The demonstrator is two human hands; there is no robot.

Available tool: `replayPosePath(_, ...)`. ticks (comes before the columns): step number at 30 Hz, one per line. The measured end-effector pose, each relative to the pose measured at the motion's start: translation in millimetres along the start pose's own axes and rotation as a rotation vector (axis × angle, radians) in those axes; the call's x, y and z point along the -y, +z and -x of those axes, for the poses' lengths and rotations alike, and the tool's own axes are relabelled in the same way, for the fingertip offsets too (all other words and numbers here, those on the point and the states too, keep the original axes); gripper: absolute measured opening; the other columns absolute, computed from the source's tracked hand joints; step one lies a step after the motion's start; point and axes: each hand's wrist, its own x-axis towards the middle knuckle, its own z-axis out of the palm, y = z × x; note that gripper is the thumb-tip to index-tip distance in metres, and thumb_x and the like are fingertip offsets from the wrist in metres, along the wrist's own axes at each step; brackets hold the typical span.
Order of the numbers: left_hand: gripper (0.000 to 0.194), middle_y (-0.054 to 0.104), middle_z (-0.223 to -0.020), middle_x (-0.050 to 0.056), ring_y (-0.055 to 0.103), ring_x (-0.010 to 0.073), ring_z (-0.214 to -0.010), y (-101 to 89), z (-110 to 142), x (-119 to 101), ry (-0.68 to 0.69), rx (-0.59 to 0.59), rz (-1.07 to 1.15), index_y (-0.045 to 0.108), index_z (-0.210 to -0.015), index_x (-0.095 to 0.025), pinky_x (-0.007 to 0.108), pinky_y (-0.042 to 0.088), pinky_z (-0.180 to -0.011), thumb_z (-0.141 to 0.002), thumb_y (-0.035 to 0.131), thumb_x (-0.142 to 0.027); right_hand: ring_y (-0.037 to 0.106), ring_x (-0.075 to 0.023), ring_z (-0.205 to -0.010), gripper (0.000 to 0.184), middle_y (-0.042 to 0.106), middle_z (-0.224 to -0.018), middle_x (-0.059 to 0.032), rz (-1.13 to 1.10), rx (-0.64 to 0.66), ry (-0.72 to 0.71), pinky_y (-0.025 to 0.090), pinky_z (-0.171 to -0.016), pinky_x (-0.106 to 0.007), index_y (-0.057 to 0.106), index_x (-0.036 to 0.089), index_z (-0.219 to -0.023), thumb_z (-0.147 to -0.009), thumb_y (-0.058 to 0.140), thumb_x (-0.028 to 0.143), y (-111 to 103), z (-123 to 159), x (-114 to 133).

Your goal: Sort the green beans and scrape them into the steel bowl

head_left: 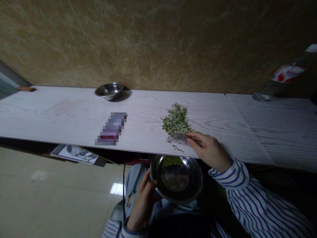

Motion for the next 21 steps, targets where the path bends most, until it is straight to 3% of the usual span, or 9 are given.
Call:
replayPosePath(10, 0.067, 0.069, -0.122, 0.01, 0.064, 0.0297, -0.103, -0.6, -1.8, 0.5, -0.005, -0.004, 0.007, 0.058, -0.135, -0.026, 0.035, 0.055, -0.071, -0.07, 0.072, -0.035, 0.076, -0.0221, -0.083, 0.019, 0.08, -0.092, -0.0055, -0.02, -0.013, 0.023, 0.06, -0.073, -0.032, 0.073, 0.021, -0.102, -0.09, 0.059, 0.022, -0.4, -2.3, -2.1)
replayPosePath(21, 0.062, 0.069, -0.126, 0.009, 0.062, 0.0331, -0.11, 0.0, -0.7, 0.3, -0.006, -0.01, -0.03, 0.06, -0.133, -0.026, 0.036, 0.054, -0.069, -0.072, 0.069, -0.036, 0.076, -0.0232, -0.085, 0.021, 0.08, -0.094, -0.0069, -0.003, -0.047, 0.034, 0.06, -0.075, -0.034, 0.073, 0.02, -0.104, -0.09, 0.058, 0.024, -2.9, -3.2, -5.3)
